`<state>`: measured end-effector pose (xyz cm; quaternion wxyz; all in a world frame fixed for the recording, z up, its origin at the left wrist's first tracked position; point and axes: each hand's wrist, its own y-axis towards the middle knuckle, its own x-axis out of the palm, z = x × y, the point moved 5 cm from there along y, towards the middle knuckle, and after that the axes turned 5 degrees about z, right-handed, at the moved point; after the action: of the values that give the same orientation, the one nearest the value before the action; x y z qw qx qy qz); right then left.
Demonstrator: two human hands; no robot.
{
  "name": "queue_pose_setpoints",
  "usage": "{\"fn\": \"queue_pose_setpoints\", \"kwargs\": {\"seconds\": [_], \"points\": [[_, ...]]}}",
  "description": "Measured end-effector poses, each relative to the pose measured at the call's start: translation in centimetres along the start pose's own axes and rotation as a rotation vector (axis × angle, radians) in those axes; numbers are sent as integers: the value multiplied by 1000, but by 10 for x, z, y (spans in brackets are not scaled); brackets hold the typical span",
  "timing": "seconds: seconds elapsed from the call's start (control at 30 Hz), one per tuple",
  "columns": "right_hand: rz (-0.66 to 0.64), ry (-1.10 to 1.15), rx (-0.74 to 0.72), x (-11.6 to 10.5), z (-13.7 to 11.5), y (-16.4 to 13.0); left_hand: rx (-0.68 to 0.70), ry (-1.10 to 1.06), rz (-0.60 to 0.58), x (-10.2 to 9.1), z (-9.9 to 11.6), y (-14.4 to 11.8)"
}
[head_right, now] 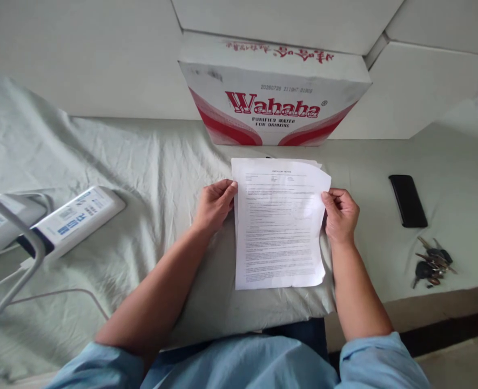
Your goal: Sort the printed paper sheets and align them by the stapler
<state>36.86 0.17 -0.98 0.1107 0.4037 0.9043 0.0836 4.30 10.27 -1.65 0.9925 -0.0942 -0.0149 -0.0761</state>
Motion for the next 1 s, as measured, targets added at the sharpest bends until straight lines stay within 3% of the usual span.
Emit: {"fn": "queue_pose_setpoints", "kwargs": {"seconds": [0.3,0.83,1.0], "points": [[78,-12,-58,4,-20,-6,-43,-178,-17,5,17,-5],[77,-17,-71,6,-25,-7,-14,-160,-3,4,23,-6],[76,-31,-74,7,-25,-7,-4,-127,-48,4,18,-5]]}}
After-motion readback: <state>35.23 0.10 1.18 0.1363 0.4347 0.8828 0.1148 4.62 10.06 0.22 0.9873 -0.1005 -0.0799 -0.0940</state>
